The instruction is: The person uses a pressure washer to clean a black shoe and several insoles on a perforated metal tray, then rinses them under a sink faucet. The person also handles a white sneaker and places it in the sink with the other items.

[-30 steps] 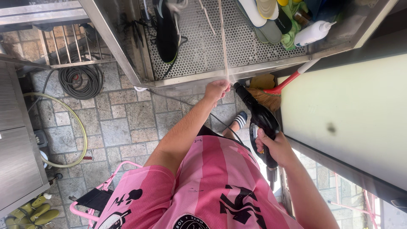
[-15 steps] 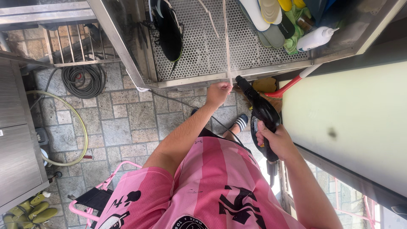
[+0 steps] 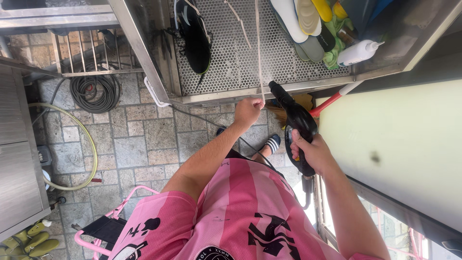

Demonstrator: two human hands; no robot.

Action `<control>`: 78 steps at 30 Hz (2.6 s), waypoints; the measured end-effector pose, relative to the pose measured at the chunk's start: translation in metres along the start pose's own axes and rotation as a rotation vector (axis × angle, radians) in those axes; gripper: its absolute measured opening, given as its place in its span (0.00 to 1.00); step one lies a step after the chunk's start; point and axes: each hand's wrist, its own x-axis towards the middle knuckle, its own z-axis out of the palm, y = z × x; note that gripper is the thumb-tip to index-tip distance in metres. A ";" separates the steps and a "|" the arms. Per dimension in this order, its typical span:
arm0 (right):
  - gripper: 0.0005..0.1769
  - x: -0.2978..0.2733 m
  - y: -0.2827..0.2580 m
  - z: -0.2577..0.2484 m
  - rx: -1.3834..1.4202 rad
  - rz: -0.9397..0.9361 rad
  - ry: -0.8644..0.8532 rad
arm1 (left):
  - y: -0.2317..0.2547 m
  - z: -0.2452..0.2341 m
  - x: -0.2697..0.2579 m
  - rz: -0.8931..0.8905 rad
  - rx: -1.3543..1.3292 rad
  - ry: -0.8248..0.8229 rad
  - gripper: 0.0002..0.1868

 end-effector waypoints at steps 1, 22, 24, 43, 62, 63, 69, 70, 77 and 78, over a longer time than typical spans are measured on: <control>0.27 0.002 -0.003 0.001 -0.027 0.001 0.005 | 0.001 -0.002 0.000 0.025 0.020 0.004 0.07; 0.29 0.050 -0.042 0.017 -0.027 -0.004 0.052 | -0.013 -0.009 0.006 0.275 0.212 0.055 0.06; 0.29 0.052 -0.046 0.021 -0.016 -0.012 0.054 | -0.014 -0.012 0.006 0.261 0.224 0.052 0.06; 0.28 0.090 -0.082 0.026 -0.061 -0.077 0.009 | -0.022 0.003 0.012 0.263 0.448 -0.015 0.05; 0.17 0.197 -0.086 -0.023 0.100 -0.181 -0.130 | -0.003 0.050 0.011 0.057 -0.603 -0.070 0.05; 0.17 0.203 -0.081 -0.023 0.124 -0.198 -0.147 | 0.002 0.054 0.012 0.034 -0.764 -0.085 0.06; 0.12 0.227 -0.057 -0.032 0.128 -0.257 -0.112 | 0.033 0.073 0.023 -0.064 -0.798 -0.127 0.09; 0.11 0.229 -0.058 -0.035 0.133 -0.242 -0.123 | 0.037 0.076 0.025 -0.074 -0.784 -0.128 0.09; 0.10 0.239 -0.061 -0.050 0.143 -0.193 -0.127 | 0.044 0.079 0.047 0.068 -0.435 0.112 0.17; 0.11 0.239 -0.060 -0.051 0.158 -0.190 -0.131 | 0.043 0.074 0.055 0.096 -0.298 0.207 0.20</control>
